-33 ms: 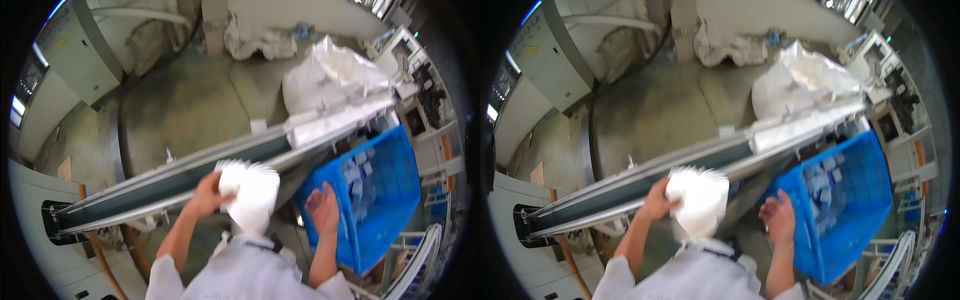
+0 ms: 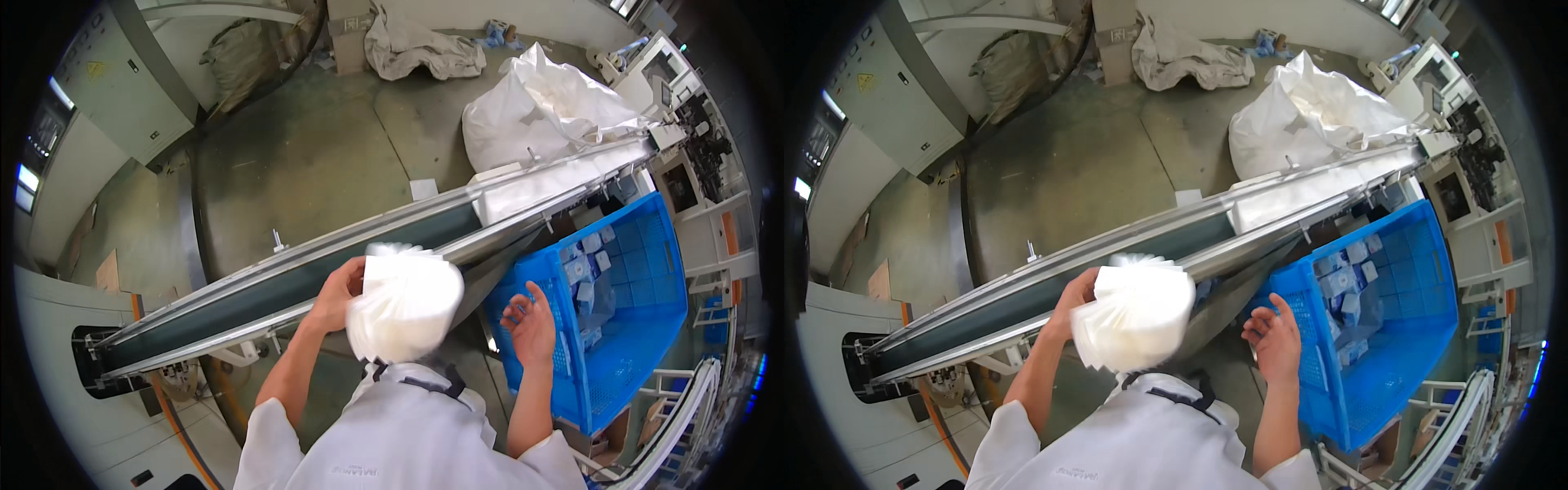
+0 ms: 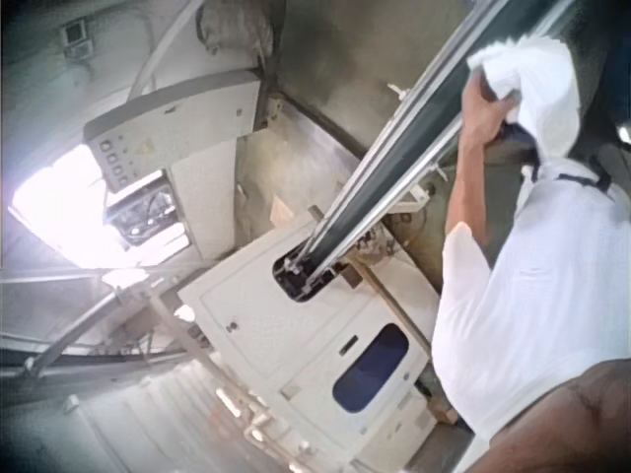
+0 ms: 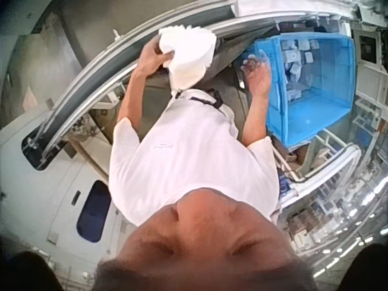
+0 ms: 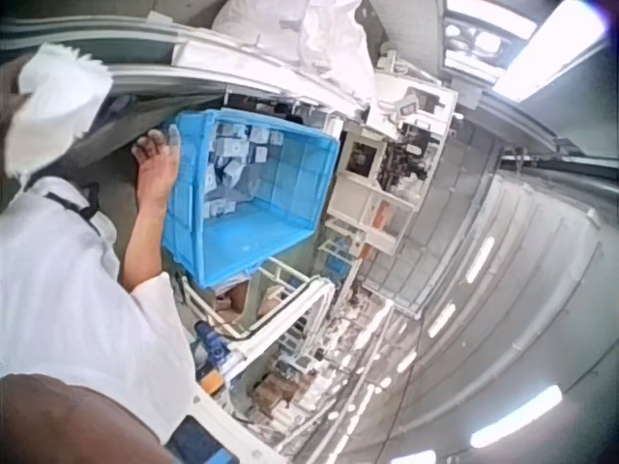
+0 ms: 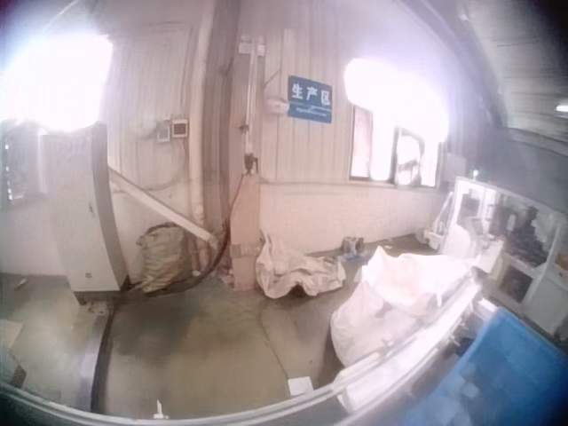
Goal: The person picks up individual packages of tissues from a plastic bin by hand and places them onto a moving conveyor belt.
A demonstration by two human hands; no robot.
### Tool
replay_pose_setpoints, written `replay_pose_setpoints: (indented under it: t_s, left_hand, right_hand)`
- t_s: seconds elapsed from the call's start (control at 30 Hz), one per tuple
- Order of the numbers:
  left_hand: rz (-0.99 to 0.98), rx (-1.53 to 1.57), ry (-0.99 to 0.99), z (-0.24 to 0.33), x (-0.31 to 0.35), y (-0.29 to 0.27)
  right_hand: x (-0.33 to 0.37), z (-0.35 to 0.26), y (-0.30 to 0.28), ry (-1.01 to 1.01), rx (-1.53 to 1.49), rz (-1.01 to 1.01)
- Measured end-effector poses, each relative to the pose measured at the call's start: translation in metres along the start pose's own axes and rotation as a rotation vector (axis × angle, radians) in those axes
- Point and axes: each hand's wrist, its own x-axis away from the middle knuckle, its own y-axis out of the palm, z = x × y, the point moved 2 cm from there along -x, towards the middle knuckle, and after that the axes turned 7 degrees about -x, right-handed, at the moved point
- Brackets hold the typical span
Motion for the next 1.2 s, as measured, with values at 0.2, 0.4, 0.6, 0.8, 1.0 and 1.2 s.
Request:
replay_pose_setpoints:
  t_s: [0.2,0.4,0.6,0.8,1.0,1.2]
  left_hand:
    - [-0.286,0.338,0.147,0.022,-0.014,-0.002]
    - [0.007,0.318,-0.215,-0.047,-0.116,-0.016]
    - [-0.035,0.134,-0.568,-0.089,-0.128,-0.017]
    - [0.17,-0.258,-0.51,-0.095,-0.117,-0.032]
    - [0.52,-0.468,-0.082,-0.04,-0.088,0.079]
    - [0.455,-0.643,-0.295,-0.08,-0.039,0.185]
  right_hand:
    - [-0.083,0.079,0.035,0.27,0.132,-0.017]
    - [-0.137,0.059,0.061,0.362,0.053,-0.004]
    - [-0.066,-0.089,-0.004,0.109,0.367,-0.267]
    - [-0.036,-0.247,-0.273,-0.268,0.629,0.513]
    - [0.01,-0.08,-0.611,0.563,1.151,0.884]
    - [0.025,0.078,-0.617,0.797,1.275,0.496]
